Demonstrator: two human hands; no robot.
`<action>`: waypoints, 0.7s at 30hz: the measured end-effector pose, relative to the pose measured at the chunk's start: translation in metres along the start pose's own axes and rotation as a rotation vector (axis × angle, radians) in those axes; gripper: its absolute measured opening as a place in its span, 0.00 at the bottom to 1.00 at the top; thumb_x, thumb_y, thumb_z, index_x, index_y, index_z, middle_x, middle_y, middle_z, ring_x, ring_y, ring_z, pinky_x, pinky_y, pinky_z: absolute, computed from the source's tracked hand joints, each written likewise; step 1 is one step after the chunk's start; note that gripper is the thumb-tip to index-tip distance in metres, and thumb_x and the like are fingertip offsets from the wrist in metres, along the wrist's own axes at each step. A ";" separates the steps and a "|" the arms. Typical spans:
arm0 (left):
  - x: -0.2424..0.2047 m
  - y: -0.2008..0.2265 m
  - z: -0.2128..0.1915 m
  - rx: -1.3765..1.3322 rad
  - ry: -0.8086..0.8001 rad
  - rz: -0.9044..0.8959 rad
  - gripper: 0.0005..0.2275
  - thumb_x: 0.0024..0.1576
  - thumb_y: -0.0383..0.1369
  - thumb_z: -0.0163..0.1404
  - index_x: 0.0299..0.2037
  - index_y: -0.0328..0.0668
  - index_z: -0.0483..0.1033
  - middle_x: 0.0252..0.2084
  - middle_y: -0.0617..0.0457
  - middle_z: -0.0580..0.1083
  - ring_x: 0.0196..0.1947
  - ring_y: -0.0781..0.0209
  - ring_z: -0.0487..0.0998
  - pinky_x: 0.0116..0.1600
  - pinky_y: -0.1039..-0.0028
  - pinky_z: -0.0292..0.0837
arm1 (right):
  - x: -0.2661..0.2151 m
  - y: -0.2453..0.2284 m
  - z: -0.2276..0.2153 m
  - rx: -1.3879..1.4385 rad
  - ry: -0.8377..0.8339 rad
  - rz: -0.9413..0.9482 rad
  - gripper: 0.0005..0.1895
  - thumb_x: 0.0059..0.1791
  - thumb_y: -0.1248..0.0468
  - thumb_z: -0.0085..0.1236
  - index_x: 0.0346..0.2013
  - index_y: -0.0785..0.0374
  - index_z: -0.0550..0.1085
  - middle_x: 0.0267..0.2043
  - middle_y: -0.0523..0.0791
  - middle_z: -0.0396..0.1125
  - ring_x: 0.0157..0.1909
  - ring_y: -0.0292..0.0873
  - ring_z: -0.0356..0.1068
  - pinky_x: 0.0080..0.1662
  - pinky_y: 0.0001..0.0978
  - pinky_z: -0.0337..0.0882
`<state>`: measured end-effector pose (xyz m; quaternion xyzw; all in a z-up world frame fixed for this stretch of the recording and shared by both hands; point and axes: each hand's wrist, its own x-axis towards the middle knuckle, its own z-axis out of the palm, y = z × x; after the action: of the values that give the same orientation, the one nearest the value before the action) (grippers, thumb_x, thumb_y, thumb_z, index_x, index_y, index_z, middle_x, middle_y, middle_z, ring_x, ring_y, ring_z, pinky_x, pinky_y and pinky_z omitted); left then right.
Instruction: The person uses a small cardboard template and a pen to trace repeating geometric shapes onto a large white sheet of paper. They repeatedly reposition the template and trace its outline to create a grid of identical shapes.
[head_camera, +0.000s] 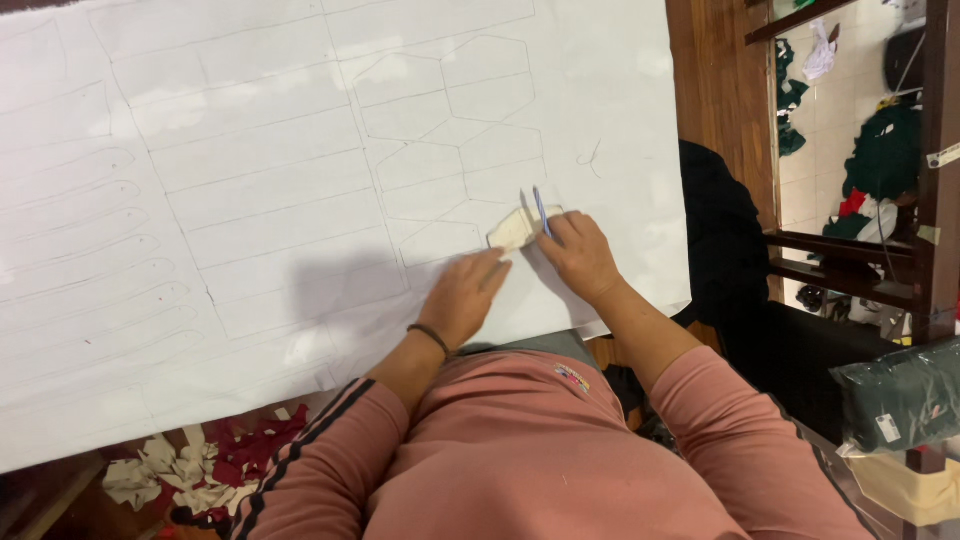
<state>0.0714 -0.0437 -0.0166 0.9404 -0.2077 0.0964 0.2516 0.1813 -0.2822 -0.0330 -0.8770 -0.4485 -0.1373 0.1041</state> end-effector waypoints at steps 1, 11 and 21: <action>0.003 0.007 -0.007 -0.001 0.000 -0.006 0.17 0.56 0.28 0.49 0.57 0.45 0.75 0.59 0.44 0.72 0.56 0.45 0.72 0.55 0.60 0.68 | 0.005 -0.004 -0.011 0.003 -0.003 -0.004 0.03 0.54 0.65 0.55 0.36 0.53 0.72 0.37 0.44 0.63 0.39 0.50 0.66 0.38 0.39 0.63; 0.022 0.032 -0.013 0.112 -0.398 -0.145 0.32 0.60 0.41 0.51 0.72 0.35 0.55 0.74 0.37 0.55 0.74 0.40 0.53 0.75 0.50 0.45 | 0.001 -0.011 -0.022 0.050 -0.075 0.085 0.12 0.56 0.64 0.48 0.52 0.57 0.76 0.44 0.51 0.65 0.44 0.55 0.67 0.40 0.42 0.63; 0.043 0.081 -0.009 0.042 -0.501 -0.486 0.31 0.63 0.41 0.46 0.73 0.33 0.52 0.77 0.34 0.46 0.77 0.39 0.43 0.76 0.49 0.37 | -0.009 0.004 -0.028 0.104 -0.231 0.057 0.18 0.55 0.65 0.46 0.60 0.52 0.74 0.43 0.50 0.64 0.42 0.52 0.65 0.41 0.41 0.61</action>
<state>0.0738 -0.1181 0.0384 0.9618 -0.0311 -0.1956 0.1889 0.1755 -0.3003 -0.0105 -0.8929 -0.4387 -0.0089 0.1010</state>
